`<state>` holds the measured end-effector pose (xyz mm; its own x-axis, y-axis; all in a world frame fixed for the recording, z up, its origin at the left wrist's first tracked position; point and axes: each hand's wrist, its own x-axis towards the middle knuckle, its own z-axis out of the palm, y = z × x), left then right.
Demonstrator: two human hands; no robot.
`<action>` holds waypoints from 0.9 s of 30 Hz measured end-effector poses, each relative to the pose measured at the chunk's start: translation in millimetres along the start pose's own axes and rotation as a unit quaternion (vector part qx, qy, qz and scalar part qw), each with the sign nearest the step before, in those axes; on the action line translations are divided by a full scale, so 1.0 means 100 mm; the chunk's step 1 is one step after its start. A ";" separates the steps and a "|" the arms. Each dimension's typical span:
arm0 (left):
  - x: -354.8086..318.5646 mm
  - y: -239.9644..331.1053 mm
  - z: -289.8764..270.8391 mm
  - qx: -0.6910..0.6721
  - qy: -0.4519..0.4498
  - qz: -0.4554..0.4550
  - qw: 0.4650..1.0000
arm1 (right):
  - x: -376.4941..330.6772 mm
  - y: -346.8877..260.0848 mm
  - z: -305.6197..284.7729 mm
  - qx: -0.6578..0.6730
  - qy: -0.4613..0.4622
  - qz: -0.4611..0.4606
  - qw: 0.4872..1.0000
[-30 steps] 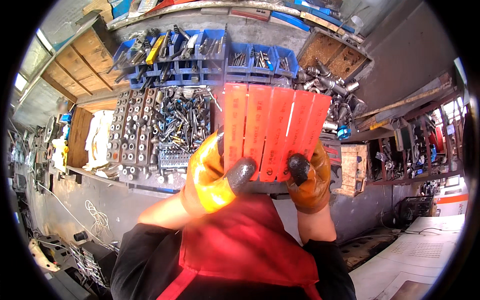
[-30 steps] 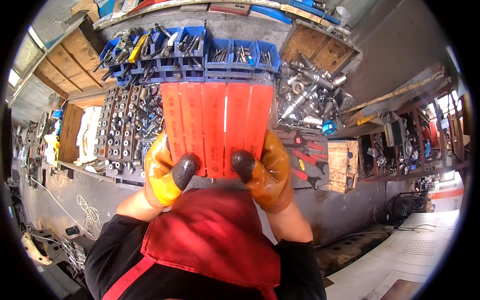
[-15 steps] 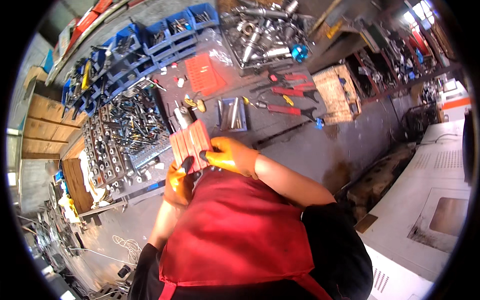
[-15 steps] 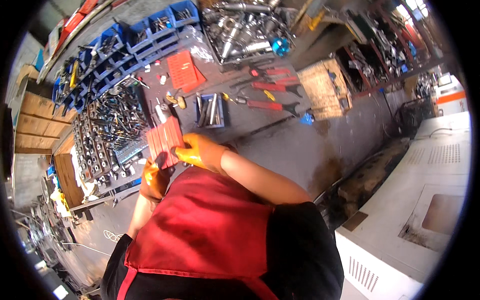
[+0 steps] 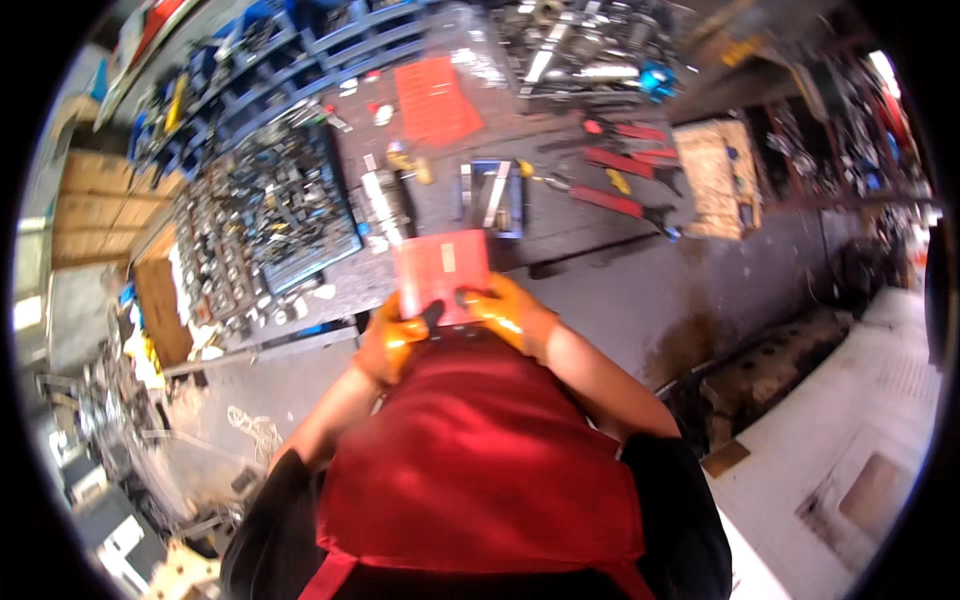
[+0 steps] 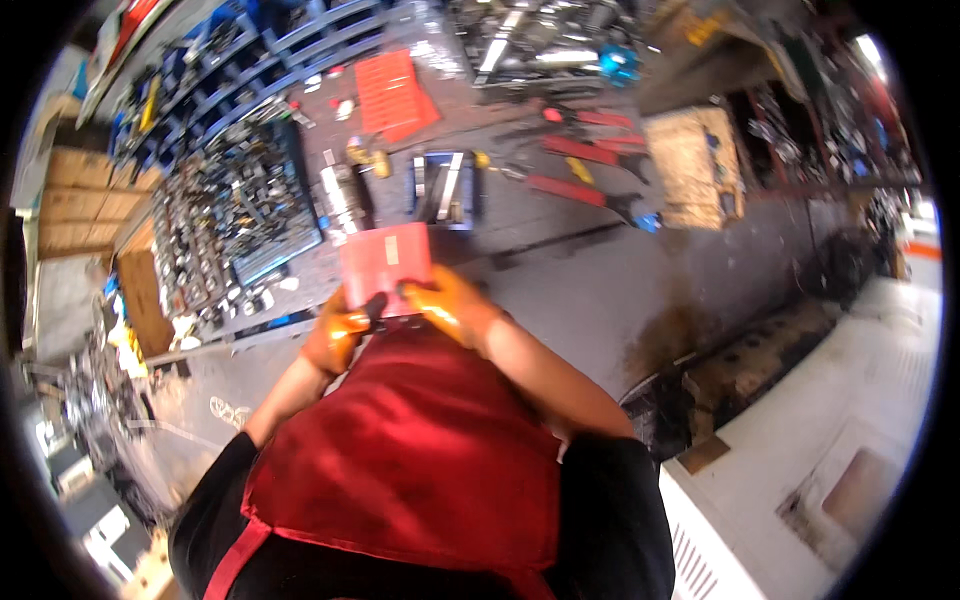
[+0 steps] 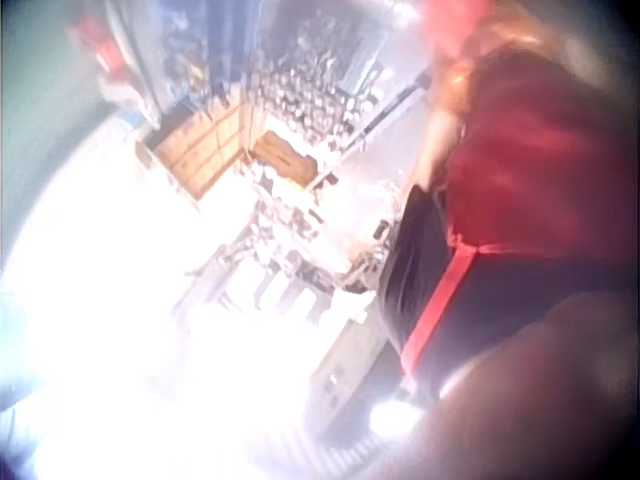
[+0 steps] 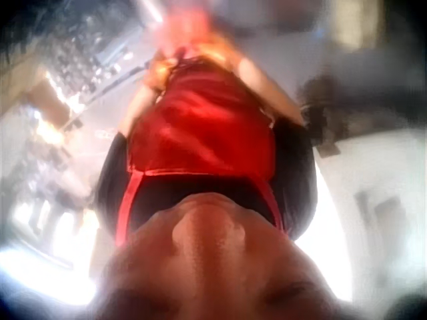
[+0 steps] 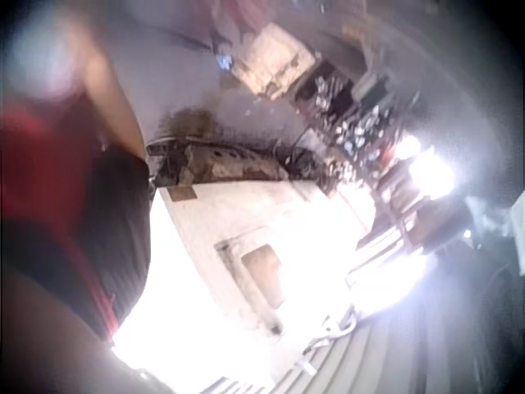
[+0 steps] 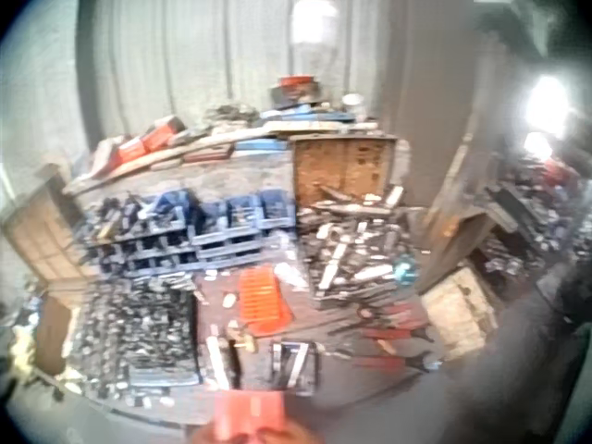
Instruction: The person organizes various metal drill bits and tools on a workbench by taking them out of red plastic cases and placing them into blue bins or back into the cases after handling them.
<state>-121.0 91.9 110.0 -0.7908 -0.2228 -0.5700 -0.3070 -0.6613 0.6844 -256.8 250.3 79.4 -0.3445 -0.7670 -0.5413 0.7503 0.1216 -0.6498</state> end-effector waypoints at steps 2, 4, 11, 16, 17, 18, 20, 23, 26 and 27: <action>0.16 0.09 0.13 0.021 -0.094 0.038 0.995 | -0.06 0.00 -0.16 0.053 0.042 0.004 0.998; 0.33 0.22 0.24 0.006 -0.149 -0.013 0.989 | -0.21 -0.24 -0.18 0.061 0.025 -0.005 0.998; 0.97 0.02 0.25 -0.057 -0.237 0.033 0.969 | -0.13 -0.55 -0.18 -0.023 0.134 -0.068 0.988; 0.98 0.15 0.02 0.016 -0.149 0.078 0.986 | 0.16 -0.72 0.11 -0.107 0.140 -0.053 0.983; 1.02 0.11 -0.06 0.032 -0.135 0.094 0.986 | 0.24 -0.73 0.13 -0.137 0.136 -0.037 0.981; 0.98 0.19 -0.11 0.010 -0.124 0.084 0.989 | 0.31 -0.75 0.14 -0.167 0.134 -0.020 0.977; 0.91 0.34 -0.21 -0.034 -0.107 0.063 0.992 | 0.48 -0.74 0.22 -0.189 0.134 -0.017 0.973; 0.97 0.35 -0.39 -0.191 -0.102 0.080 0.973 | 0.73 -0.78 0.45 -0.201 0.136 -0.041 0.969; 1.04 0.47 -0.57 -0.220 -0.049 0.051 0.973 | 1.05 -1.03 0.81 -0.187 0.131 -0.003 0.974; 1.03 0.53 -0.62 -0.204 -0.028 0.040 0.978 | 1.17 -1.11 0.89 -0.198 0.136 -0.009 0.971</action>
<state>-186.4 -10.8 59.4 -0.8351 -0.2525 -0.4887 -0.0158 -0.8770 0.4802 -329.5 91.1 135.9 -0.5325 -0.5834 -0.6132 0.4849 0.3836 -0.7860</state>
